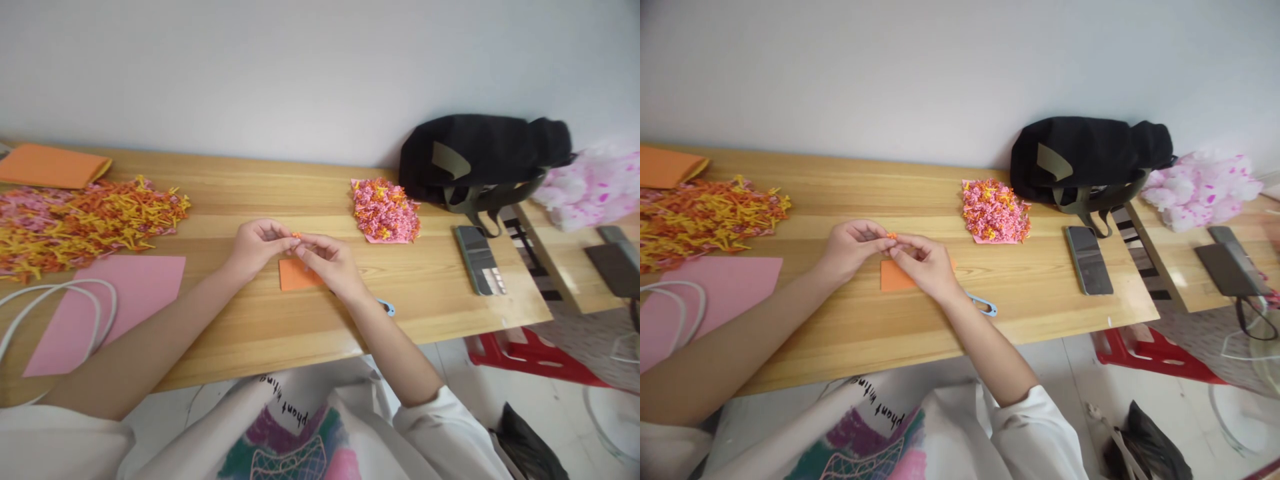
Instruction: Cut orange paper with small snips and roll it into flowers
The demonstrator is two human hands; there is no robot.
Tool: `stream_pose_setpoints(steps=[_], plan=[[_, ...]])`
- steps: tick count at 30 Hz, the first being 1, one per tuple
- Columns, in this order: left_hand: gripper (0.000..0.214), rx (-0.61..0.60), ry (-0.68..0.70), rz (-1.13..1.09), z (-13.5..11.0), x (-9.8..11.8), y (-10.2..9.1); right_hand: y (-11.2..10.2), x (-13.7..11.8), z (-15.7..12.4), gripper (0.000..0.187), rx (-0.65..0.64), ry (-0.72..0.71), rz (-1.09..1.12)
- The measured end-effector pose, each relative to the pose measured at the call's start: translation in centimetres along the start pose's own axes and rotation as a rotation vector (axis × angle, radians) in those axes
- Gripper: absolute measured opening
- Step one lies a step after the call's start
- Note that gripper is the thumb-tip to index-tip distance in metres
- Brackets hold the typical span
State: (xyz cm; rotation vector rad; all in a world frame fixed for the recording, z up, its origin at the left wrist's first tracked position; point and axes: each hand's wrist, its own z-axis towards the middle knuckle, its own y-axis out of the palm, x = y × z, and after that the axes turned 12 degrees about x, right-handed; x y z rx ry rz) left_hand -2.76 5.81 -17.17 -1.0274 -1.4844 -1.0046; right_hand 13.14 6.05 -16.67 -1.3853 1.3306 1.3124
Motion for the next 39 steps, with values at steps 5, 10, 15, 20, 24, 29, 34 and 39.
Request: stream_pose_setpoints(steps=[5, 10, 15, 20, 24, 29, 34, 39], plan=[[0.037, -0.010, 0.043, 0.046, 0.2, -0.2, -0.2, -0.1, 0.4, 0.1, 0.034, -0.026, -0.030, -0.058], [0.037, -0.022, 0.065, 0.058, 0.3, -0.3, -0.3, -0.1, 0.4, 0.1, 0.033, -0.066, -0.027, -0.041], [0.037, -0.018, 0.052, 0.031, 0.2, -0.3, -0.2, -0.2, 0.2, 0.1, 0.032, -0.105, -0.015, -0.010], [0.037, -0.047, 0.041, 0.019, 0.2, -0.2, -0.3, -0.3, -0.1, 0.0, 0.032, -0.124, 0.027, 0.032], [0.041, -0.089, 0.048, 0.029, 0.2, 0.0, -0.3, -0.4, -0.4, -0.1, 0.032, -0.163, 0.061, 0.058], [0.047, -0.085, 0.042, 0.028, 0.1, 0.2, -0.2, -0.2, -0.3, -0.1, 0.030, -0.199, 0.084, 0.125], [0.048, -0.089, 0.060, 0.031, 0.1, 0.1, -0.3, -0.4, -0.5, 0.0, 0.029, -0.236, 0.127, 0.157], [0.046, -0.095, 0.079, 0.036, 0.3, -0.4, -0.5, -0.5, -0.8, 0.0, 0.028, -0.281, 0.159, 0.156]])
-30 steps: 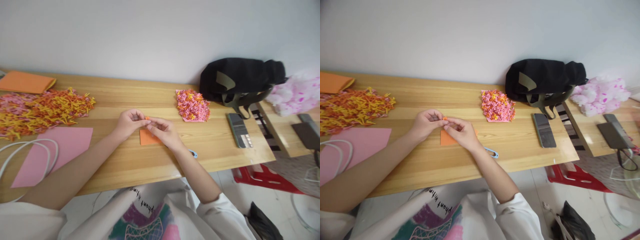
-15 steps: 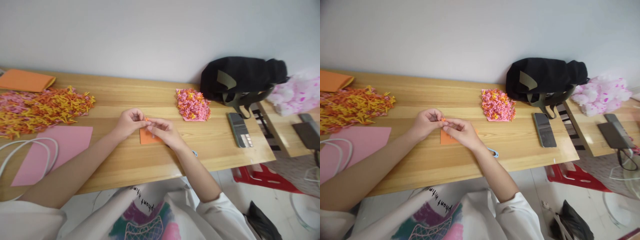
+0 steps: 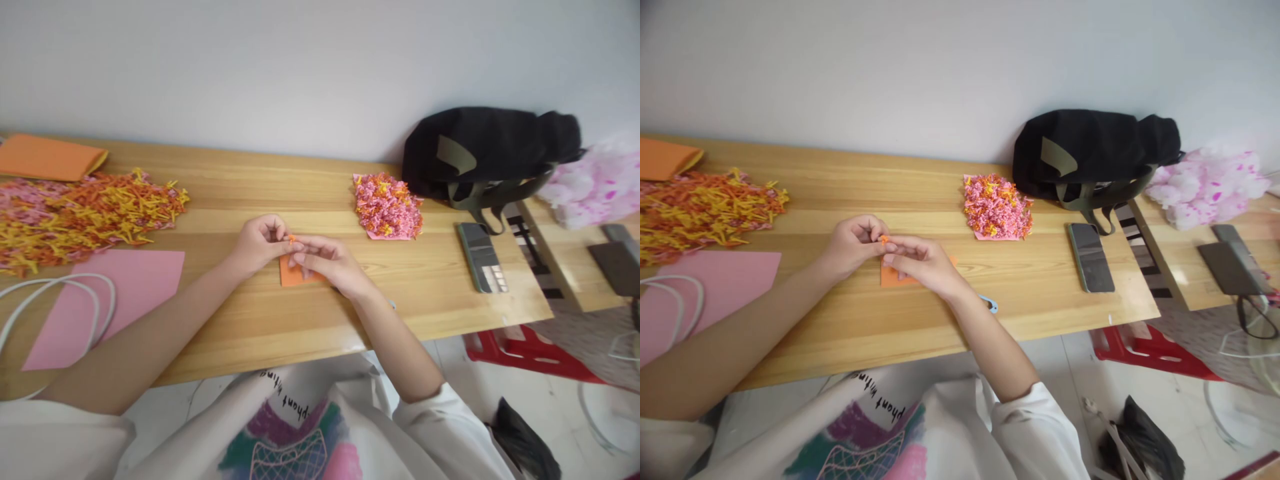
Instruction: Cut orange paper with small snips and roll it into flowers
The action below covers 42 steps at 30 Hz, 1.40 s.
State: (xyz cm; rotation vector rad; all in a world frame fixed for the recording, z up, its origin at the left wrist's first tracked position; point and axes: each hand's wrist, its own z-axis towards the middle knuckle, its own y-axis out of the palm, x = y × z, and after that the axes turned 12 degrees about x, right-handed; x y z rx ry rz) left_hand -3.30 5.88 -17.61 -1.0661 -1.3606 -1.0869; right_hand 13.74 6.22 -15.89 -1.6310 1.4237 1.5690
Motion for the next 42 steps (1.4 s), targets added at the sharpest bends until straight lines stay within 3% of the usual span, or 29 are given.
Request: stream_pose_setpoints(steps=[17, 33, 42], plan=[[0.055, -0.076, 0.021, 0.068, -0.13, 0.41, 0.01, 0.05, -0.21, -0.23, 0.033, -0.163, 0.083, -0.041], [0.059, -0.117, 0.048, 0.092, -0.10, 0.40, -0.09, 0.36, -0.58, -0.37, 0.037, -0.214, 0.159, -0.010], [0.064, -0.135, 0.032, 0.091, -0.01, 0.39, -0.23, 0.43, -0.18, -0.13, 0.058, -0.340, 0.310, 0.109]])
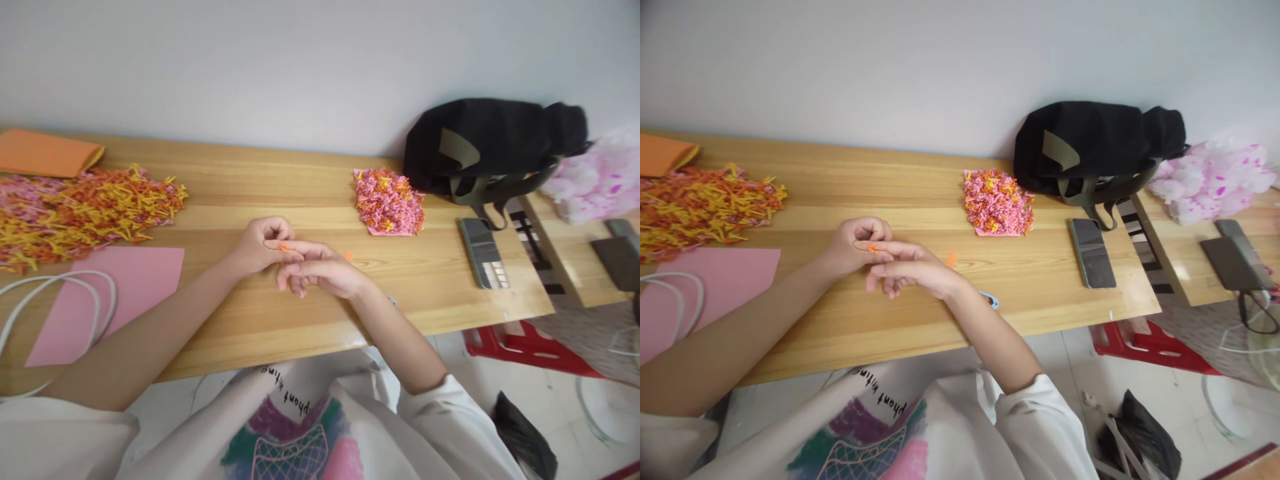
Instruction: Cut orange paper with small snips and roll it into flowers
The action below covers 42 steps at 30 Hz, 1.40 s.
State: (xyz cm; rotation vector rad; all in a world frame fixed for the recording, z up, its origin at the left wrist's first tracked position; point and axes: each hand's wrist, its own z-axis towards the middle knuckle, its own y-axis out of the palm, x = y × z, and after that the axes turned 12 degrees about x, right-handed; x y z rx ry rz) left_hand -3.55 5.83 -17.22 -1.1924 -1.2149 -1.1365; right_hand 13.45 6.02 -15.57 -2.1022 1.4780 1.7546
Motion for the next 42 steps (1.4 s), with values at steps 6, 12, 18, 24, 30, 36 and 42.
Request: stream_pose_setpoints(steps=[6, 12, 18, 24, 30, 36, 42], plan=[[0.062, -0.067, 0.005, -0.011, 0.0, 0.1, -0.1, 0.2, 0.4, 0.2, 0.059, -0.051, -0.014, -0.006], [0.054, -0.097, -0.007, 0.047, -0.1, 0.2, -0.1, 0.3, 0.8, 0.7, 0.061, -0.059, -0.077, -0.092], [0.040, -0.110, -0.005, 0.146, -0.2, -0.1, 0.1, 0.6, 0.9, 0.9, 0.065, -0.070, -0.078, -0.151], [0.031, -0.136, -0.052, 0.198, -0.3, 0.7, 0.2, 1.0, 0.8, 0.8, 0.083, -0.047, -0.093, -0.174], [0.025, -0.107, -0.074, 0.122, -0.6, 1.5, 0.3, 1.1, 0.8, 0.8, 0.097, -0.008, -0.091, -0.150], [0.027, -0.133, -0.112, 0.090, -0.6, 0.9, 0.2, 1.0, 0.9, 0.7, 0.094, 0.014, -0.145, -0.157], [0.060, -0.048, 0.009, 0.083, 0.0, 0.4, 0.4, 0.4, 0.5, 0.4, 0.101, 0.247, -0.276, -0.205]])
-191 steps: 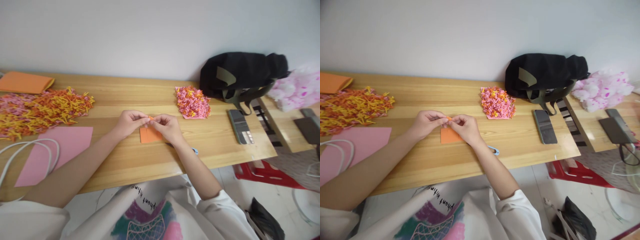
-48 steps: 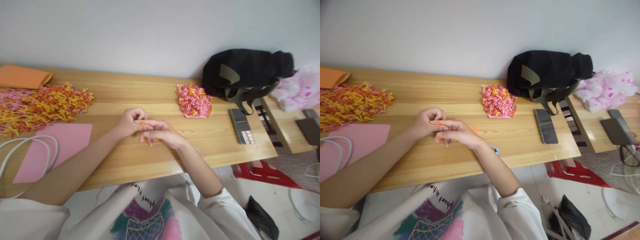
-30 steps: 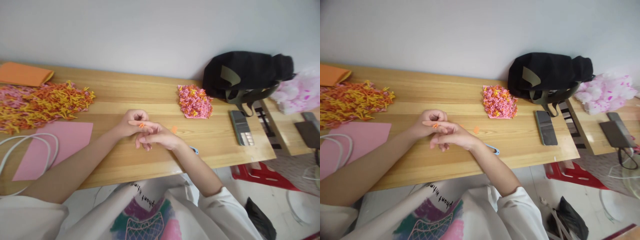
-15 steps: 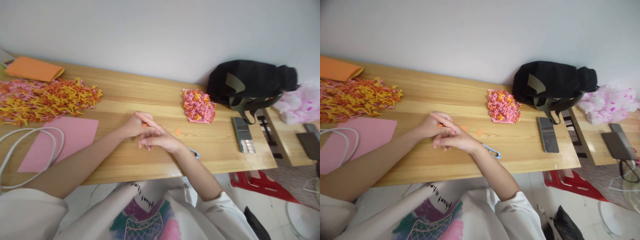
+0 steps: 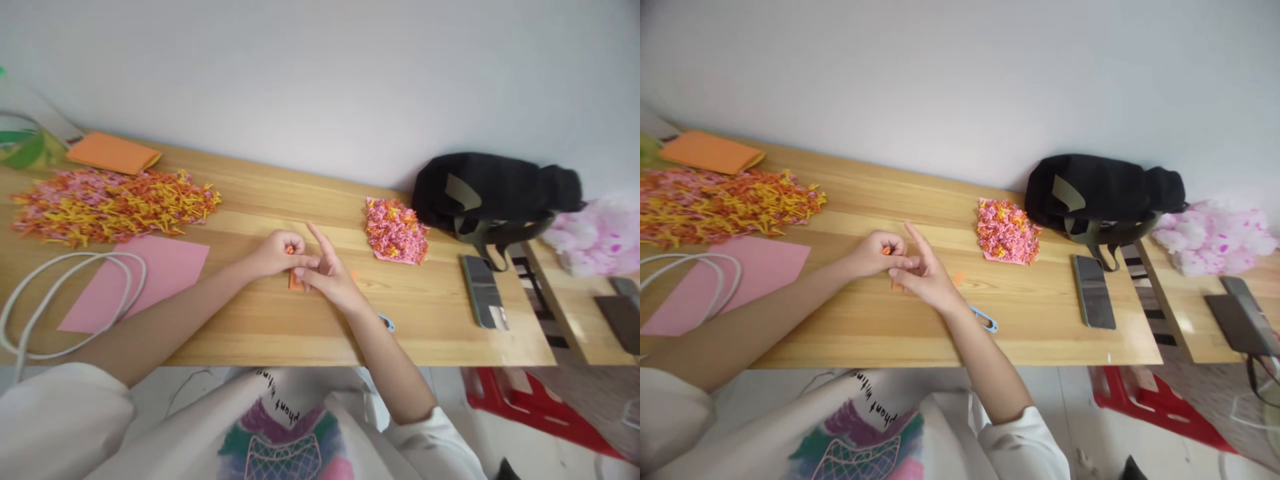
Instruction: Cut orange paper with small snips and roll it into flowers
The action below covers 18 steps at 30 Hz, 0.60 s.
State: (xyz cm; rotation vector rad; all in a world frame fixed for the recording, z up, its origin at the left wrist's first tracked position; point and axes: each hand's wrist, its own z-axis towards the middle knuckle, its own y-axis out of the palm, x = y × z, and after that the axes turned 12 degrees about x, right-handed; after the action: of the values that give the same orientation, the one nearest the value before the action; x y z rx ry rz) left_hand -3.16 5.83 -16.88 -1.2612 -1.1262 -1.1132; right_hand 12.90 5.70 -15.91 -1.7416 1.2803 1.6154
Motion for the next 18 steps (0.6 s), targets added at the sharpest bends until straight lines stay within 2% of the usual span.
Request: stream_pose_setpoints(steps=[3, 5, 6, 9, 12, 14, 16, 18], plan=[[0.055, 0.013, -0.055, 0.045, 0.3, 0.9, -1.0, -0.5, 0.0, 0.1, 0.101, 0.152, -0.104, -0.047], [0.049, 0.016, -0.156, 0.094, 0.3, 1.9, -2.7, -0.7, 0.0, 0.2, 0.099, 0.213, -0.150, -0.056], [0.048, 0.057, -0.188, 0.150, 0.3, 2.5, -3.9, -0.8, 0.0, 0.2, 0.097, 0.233, -0.165, -0.059], [0.053, 0.253, -0.211, 0.375, -0.2, 4.7, -8.0, -0.6, 0.1, 0.2, 0.090, 0.272, -0.183, -0.079], [0.057, 0.596, -0.266, 0.536, -1.3, 7.5, -11.6, -0.4, 0.1, 0.2, 0.085, 0.297, -0.184, -0.103], [0.065, 0.772, -0.241, 0.597, -2.2, 9.6, -13.2, -0.3, 0.2, 0.3, 0.082, 0.316, -0.183, -0.118], [0.073, 0.894, -0.180, 0.652, -3.0, 11.3, -14.5, -0.4, 0.2, 0.4, 0.077, 0.347, -0.182, -0.131], [0.079, 0.920, -0.121, 0.679, -3.4, 12.5, -16.0, -0.5, 0.3, 0.5, 0.073, 0.380, -0.182, -0.136]])
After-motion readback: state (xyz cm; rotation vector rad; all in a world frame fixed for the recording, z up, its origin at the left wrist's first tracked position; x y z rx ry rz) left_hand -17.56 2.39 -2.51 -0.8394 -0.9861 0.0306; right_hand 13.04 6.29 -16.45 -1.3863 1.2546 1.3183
